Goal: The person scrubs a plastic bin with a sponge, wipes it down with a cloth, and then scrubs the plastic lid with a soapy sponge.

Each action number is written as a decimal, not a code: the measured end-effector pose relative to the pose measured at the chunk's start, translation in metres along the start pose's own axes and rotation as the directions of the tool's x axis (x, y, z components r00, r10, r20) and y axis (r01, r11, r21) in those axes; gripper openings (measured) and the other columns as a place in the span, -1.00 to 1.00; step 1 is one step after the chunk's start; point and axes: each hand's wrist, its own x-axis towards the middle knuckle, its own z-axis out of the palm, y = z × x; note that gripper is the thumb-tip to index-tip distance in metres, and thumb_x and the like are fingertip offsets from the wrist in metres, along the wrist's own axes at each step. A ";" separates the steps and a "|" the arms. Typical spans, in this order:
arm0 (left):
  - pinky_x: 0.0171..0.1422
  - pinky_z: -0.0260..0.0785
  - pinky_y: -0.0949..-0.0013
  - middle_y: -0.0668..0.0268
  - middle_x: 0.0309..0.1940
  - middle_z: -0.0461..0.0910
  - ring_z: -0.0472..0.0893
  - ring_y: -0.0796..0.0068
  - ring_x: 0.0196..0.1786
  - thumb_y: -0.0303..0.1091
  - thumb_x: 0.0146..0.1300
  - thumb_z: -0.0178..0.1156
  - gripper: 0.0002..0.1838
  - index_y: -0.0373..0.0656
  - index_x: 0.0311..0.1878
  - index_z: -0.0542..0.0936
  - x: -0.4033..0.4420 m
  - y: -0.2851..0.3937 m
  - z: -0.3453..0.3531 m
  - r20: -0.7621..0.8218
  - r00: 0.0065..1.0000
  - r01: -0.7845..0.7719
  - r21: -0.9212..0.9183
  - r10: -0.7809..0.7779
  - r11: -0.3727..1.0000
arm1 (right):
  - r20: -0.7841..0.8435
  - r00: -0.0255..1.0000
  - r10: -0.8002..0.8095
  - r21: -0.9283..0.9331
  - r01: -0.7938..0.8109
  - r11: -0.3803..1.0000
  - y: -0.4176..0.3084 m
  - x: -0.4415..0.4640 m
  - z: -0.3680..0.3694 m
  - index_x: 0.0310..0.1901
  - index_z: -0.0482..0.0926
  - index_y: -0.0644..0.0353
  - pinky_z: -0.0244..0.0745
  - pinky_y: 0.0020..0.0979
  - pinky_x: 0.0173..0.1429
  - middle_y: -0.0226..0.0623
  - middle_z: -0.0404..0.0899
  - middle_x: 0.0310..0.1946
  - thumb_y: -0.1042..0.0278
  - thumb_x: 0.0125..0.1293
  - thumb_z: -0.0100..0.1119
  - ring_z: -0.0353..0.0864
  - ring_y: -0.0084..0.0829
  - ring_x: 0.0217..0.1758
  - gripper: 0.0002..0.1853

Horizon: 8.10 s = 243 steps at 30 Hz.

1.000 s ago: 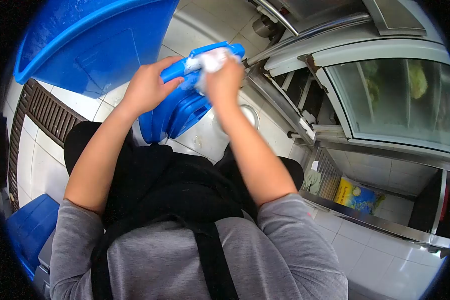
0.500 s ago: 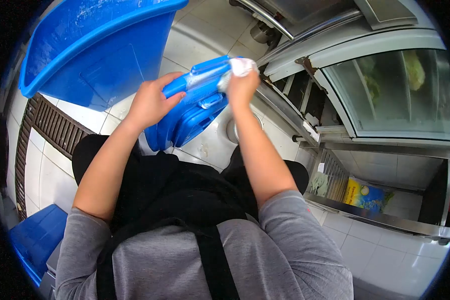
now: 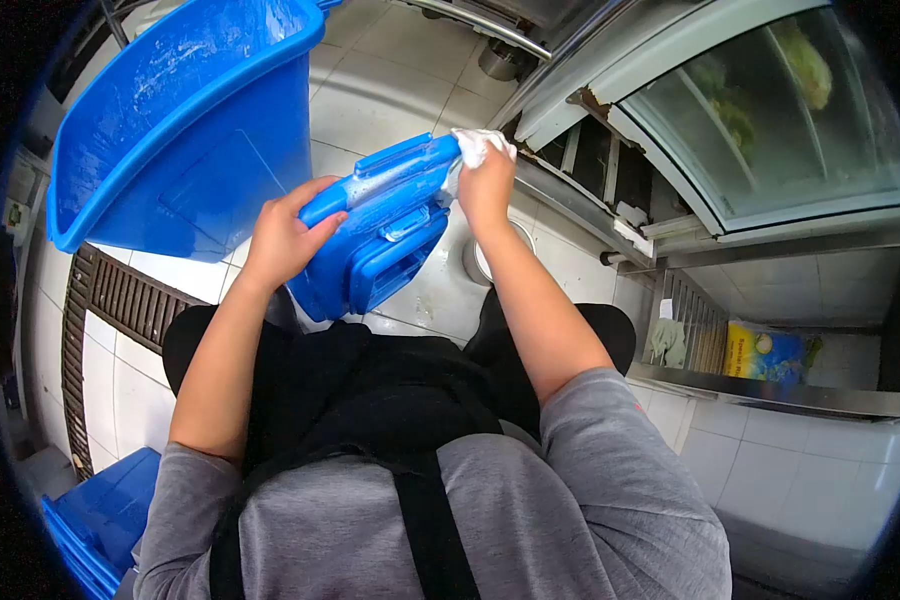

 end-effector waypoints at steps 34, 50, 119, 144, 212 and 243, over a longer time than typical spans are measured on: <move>-0.32 0.50 0.12 0.09 -0.56 0.64 0.67 0.05 -0.42 0.07 0.02 0.44 -0.52 -0.15 -0.26 0.58 -0.023 0.052 0.024 0.094 0.995 -0.092 0.670 0.038 0.737 | 0.121 0.981 -0.151 -0.173 0.171 0.970 -0.045 -0.062 -0.050 -0.12 0.69 -0.07 0.38 -0.11 0.08 -0.30 0.57 -0.07 0.60 -0.08 0.26 0.46 -0.05 0.01 -0.57; -0.29 0.52 0.08 -0.01 -0.47 0.66 0.68 -0.02 -0.37 0.16 0.03 0.41 -0.39 -0.23 -0.12 0.60 -0.021 0.055 0.029 0.119 0.991 -0.037 0.677 -0.060 0.735 | 0.134 0.985 -0.106 -0.125 0.123 0.985 -0.034 -0.055 -0.051 -0.13 0.71 -0.07 0.40 -0.10 0.08 -0.30 0.55 -0.03 0.58 -0.05 0.25 0.46 -0.03 0.03 -0.60; 0.05 0.44 0.32 0.11 -0.21 0.66 0.63 0.37 -0.14 -0.45 0.14 0.27 -0.61 -0.30 0.05 0.51 -0.030 0.021 0.020 0.441 0.854 0.345 -0.081 -0.277 0.935 | 0.295 0.911 -0.289 -0.376 0.389 0.841 -0.038 -0.028 -0.035 -0.10 0.72 -0.18 0.44 -0.15 0.02 -0.35 0.57 -0.19 0.57 0.02 0.23 0.49 -0.13 -0.08 -0.58; -0.07 0.45 0.11 -0.12 -0.32 0.62 0.63 -0.11 -0.20 -0.33 0.06 0.23 -0.64 -0.31 -0.09 0.49 -0.037 0.015 0.025 0.406 0.890 0.267 -0.093 -0.209 0.959 | 0.260 0.928 -0.267 -0.314 0.343 0.885 -0.047 -0.046 -0.039 -0.07 0.70 -0.13 0.44 -0.13 -0.03 -0.34 0.56 -0.20 0.55 0.01 0.25 0.50 -0.14 -0.08 -0.58; -0.30 0.34 0.20 0.08 -0.49 0.54 0.55 0.01 -0.41 -0.41 0.00 0.29 -0.78 -0.18 -0.35 0.42 -0.023 -0.012 0.007 0.372 0.924 -0.097 0.000 0.090 0.995 | 0.373 0.928 -0.017 0.406 -0.147 0.902 -0.017 -0.016 -0.073 -0.04 0.59 0.28 0.36 -0.41 0.24 -0.26 0.60 -0.05 0.52 0.32 0.11 0.54 -0.41 0.08 -0.79; -0.14 0.51 0.09 0.18 -0.42 0.68 0.68 0.11 -0.26 -0.05 0.13 0.35 -0.67 -0.07 -0.17 0.66 -0.020 0.012 0.019 0.099 0.993 0.014 0.384 -0.056 0.923 | 0.219 0.773 -0.596 -0.167 0.631 0.757 -0.096 -0.060 -0.013 -0.23 0.74 0.09 0.41 -0.25 -0.03 -0.31 0.63 -0.23 0.46 0.09 0.32 0.57 -0.25 -0.07 -0.82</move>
